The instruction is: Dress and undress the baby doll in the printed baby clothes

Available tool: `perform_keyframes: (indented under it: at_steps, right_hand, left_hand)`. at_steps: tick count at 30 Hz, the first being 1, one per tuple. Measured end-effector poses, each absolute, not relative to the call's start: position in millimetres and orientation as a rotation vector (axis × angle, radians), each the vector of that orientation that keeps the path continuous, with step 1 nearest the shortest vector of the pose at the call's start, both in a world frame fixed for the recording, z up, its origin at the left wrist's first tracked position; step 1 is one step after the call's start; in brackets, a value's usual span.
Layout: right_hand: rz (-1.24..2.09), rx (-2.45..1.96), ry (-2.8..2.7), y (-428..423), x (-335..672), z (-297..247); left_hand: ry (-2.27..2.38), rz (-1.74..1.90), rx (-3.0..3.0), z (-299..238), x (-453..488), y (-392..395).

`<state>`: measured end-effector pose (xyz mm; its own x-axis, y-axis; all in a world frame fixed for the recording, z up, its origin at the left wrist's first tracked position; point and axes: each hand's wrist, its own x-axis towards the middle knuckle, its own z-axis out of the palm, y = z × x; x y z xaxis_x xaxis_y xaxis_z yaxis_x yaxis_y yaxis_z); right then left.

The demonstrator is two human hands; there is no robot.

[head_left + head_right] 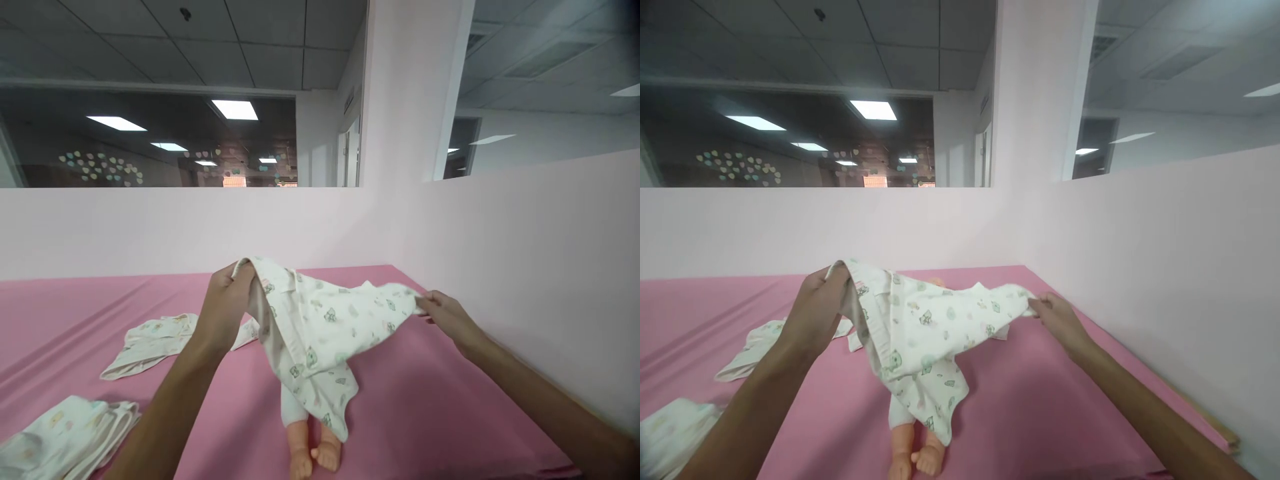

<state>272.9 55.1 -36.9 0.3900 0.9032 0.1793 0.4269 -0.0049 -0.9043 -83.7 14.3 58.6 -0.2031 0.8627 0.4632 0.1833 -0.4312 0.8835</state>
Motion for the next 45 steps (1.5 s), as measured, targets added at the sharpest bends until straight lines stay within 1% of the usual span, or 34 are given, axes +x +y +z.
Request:
perform_keyframes:
  at_steps: [2,4,6,8,10,15,17,19,21,23,25,27,31,34,36,37,38,42,45]
  right_hand:
    - [0.521,-1.672,-1.274,34,255,-37]
    - [0.568,-1.588,-1.465,0,224,-39]
    - [0.528,-1.366,-1.674,-36,186,-43]
    - [0.426,-1.135,-1.798,-64,153,-47]
    - [0.481,-1.035,-1.790,-77,129,-47]
    - [0.804,-0.977,-1.538,-66,115,-27]
    - [0.872,-1.004,-1.511,-53,123,-18]
    - [0.866,-1.100,-1.548,-40,137,-9]
    - [0.759,-1.225,-1.581,-28,154,-1]
    - [0.564,-1.299,-1.564,-19,174,11]
    - [0.399,-1.287,-1.537,-14,191,25]
    - [0.325,-1.259,-1.554,-14,204,40]
    - [0.216,-1.252,-1.709,-18,210,59]
    - [-0.030,-1.206,-1.771,-21,199,60]
    - [-0.168,-1.145,-1.780,-24,187,59]
    - [-0.178,-1.113,-1.794,-25,181,58]
    - [-0.141,-1.086,-1.821,-27,175,59]
    - [0.188,-1.027,-1.872,-31,162,66]
    - [0.232,-1.057,-1.818,-27,163,73]
  left_hand:
    - [1.312,1.555,1.697,66,-73,7]
    - [1.351,1.390,1.906,72,-59,-1]
    - [1.383,1.273,2.102,76,-43,-9]
    - [1.393,1.239,2.229,78,-28,-16]
    - [1.318,1.232,2.276,79,-17,-22]
    - [1.143,1.118,2.285,84,-12,-31]
    - [1.125,1.102,2.312,86,-17,-31]
    - [1.089,1.078,2.334,88,-24,-29]
    - [1.053,1.021,2.358,90,-34,-25]
    - [1.043,0.949,2.386,92,-44,-18]
    - [1.058,0.897,2.388,95,-55,-10]
    - [1.079,0.868,2.362,99,-62,-2]
    - [1.021,0.980,2.259,107,-64,5]
    - [0.964,1.106,2.197,113,-53,4]
    - [0.923,1.098,2.196,115,-43,1]
    - [0.903,1.071,2.199,115,-37,0]
    - [0.885,1.036,2.204,115,-33,-1]
    - [0.829,0.933,2.244,114,-22,-2]
    - [0.778,0.863,2.263,113,-24,-1]
